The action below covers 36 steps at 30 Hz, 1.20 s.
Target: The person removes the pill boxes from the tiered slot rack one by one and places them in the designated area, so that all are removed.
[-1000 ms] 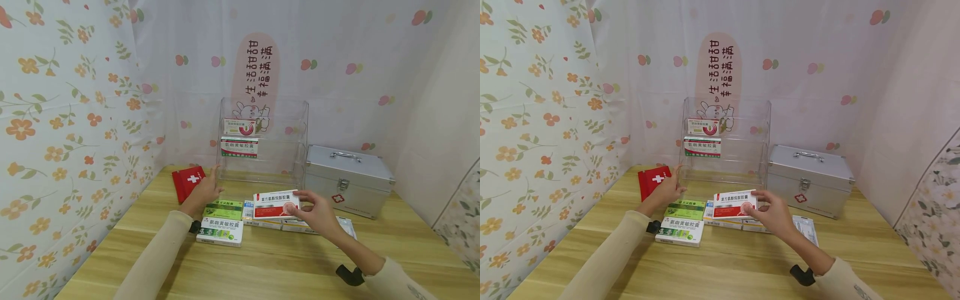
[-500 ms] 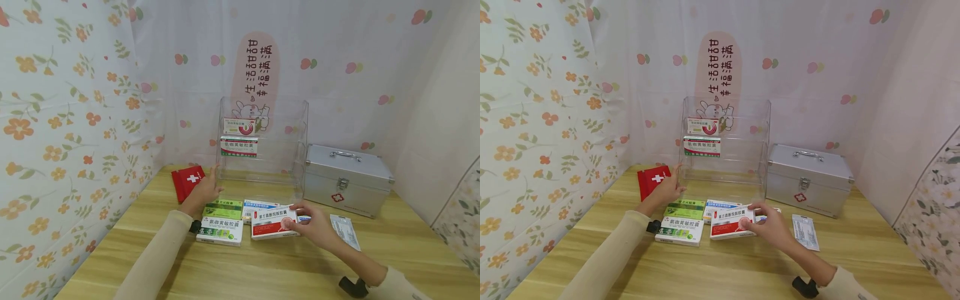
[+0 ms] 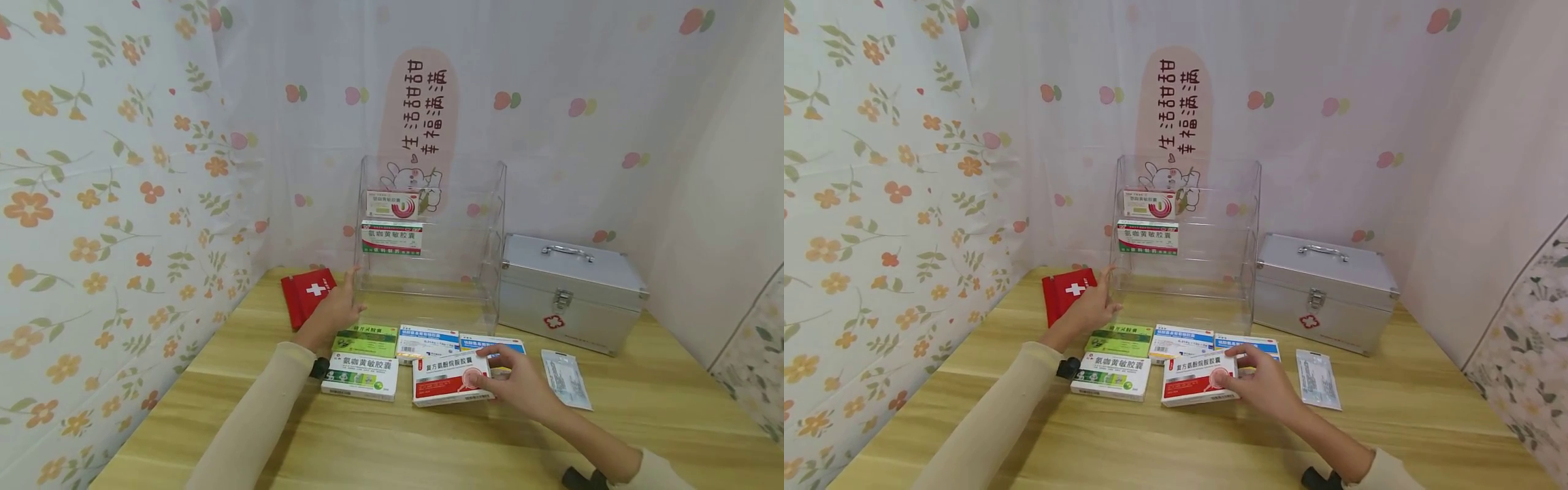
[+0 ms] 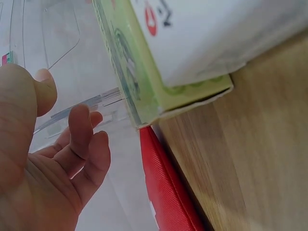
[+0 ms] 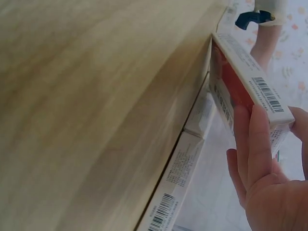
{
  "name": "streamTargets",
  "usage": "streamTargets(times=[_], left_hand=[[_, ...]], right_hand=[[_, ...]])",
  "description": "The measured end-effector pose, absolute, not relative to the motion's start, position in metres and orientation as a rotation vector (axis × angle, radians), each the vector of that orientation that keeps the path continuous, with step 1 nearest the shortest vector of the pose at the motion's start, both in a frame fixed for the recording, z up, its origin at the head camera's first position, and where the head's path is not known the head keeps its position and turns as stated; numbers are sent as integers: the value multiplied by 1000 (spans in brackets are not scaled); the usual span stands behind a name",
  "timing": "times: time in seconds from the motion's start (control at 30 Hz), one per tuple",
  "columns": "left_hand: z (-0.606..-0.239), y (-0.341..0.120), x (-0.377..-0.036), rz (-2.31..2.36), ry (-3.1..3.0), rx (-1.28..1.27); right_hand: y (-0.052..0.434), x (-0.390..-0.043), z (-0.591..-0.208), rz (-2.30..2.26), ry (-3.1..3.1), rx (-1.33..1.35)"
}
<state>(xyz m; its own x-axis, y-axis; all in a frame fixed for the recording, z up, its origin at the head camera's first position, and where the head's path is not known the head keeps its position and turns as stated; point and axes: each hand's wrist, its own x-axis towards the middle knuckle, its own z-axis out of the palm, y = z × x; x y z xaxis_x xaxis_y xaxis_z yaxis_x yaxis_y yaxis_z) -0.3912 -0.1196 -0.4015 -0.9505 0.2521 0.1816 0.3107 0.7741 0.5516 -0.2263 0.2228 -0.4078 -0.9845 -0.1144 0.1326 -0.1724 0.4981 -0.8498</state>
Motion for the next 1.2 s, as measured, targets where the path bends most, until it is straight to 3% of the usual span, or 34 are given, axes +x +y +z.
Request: streamTargets(times=[0.4, 1.2], left_hand=[[-401, -121, -398, -891, -2855, -498], [-385, -126, -391, -723, -2847, -485]], right_hand=[[228, -225, -404, 1614, -2798, 393], [218, -235, -414, 1540, -2975, 325]])
